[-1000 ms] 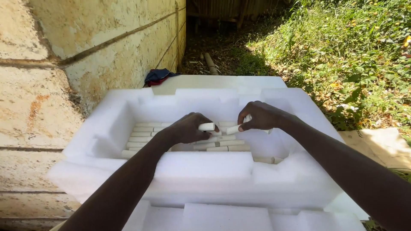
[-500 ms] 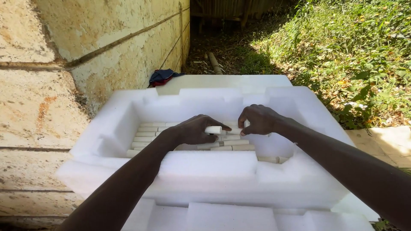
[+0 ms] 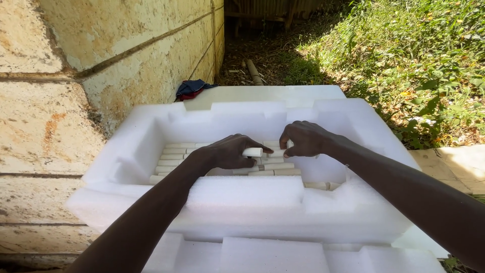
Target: The person picks up plastic pipe segments from a bin and arranges them into organized rows within a foam tray.
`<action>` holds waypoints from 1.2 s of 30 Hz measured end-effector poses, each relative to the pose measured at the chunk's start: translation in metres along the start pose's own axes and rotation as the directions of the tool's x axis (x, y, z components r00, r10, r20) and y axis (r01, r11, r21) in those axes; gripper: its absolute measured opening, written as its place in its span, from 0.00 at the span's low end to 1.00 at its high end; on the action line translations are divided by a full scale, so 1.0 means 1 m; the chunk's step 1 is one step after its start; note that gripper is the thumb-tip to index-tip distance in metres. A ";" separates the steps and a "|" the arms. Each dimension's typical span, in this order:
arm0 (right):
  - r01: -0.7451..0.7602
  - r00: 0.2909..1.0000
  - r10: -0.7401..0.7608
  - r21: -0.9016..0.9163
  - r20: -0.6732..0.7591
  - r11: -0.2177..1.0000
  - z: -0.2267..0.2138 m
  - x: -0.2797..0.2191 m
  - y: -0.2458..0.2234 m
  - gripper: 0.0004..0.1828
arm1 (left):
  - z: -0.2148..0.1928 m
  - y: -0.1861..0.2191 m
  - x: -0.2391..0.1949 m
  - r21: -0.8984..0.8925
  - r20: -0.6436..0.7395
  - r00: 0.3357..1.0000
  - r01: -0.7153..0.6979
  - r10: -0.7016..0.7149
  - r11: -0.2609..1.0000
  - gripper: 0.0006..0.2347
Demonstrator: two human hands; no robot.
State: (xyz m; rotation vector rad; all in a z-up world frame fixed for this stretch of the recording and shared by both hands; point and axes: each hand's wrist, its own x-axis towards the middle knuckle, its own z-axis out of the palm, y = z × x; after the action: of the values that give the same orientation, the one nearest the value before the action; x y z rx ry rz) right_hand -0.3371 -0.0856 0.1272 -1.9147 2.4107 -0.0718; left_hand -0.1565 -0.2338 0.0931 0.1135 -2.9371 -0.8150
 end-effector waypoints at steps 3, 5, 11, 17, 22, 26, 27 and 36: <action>0.008 1.000 -0.009 0.029 0.020 1.000 0.004 0.005 0.004 0.11 | -0.001 0.000 0.003 -0.001 0.014 1.000 0.019 -0.019 1.000 0.21; 0.010 1.000 -0.011 0.036 0.029 0.999 0.006 0.008 0.009 0.10 | -0.001 0.001 0.001 -0.006 0.015 1.000 0.025 -0.025 1.000 0.21; -0.018 1.000 0.016 0.080 0.021 0.997 0.010 0.010 0.012 0.12 | 0.001 -0.005 0.004 -0.012 0.028 0.999 0.045 -0.045 0.999 0.21; -0.016 0.996 0.001 0.153 0.094 0.988 0.006 0.010 0.015 0.11 | -0.003 -0.001 0.003 -0.002 0.045 0.997 0.060 -0.060 0.998 0.21; -0.083 0.992 0.069 0.147 0.103 0.986 -0.010 -0.005 0.009 0.10 | -0.002 -0.002 0.000 -0.011 0.043 0.997 0.061 -0.061 0.998 0.21; -0.098 0.994 0.090 0.125 0.068 0.987 -0.008 -0.002 0.013 0.08 | -0.004 0.001 0.000 -0.006 0.047 0.997 0.065 -0.065 0.998 0.21; -0.071 0.995 0.061 0.133 0.078 0.989 -0.006 -0.001 0.011 0.07 | -0.003 0.000 0.000 -0.007 0.056 0.995 0.078 -0.077 0.997 0.21; -0.061 0.993 0.044 0.155 0.112 0.986 0.000 0.004 0.010 0.09 | -0.004 -0.005 0.001 -0.006 0.060 0.996 0.072 -0.071 0.997 0.22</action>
State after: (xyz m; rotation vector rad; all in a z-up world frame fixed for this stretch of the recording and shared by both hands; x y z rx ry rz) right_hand -0.3477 -0.0870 0.1260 -1.7399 2.3083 -0.1487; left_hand -0.1569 -0.2399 0.0939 0.1983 -3.0013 -0.8547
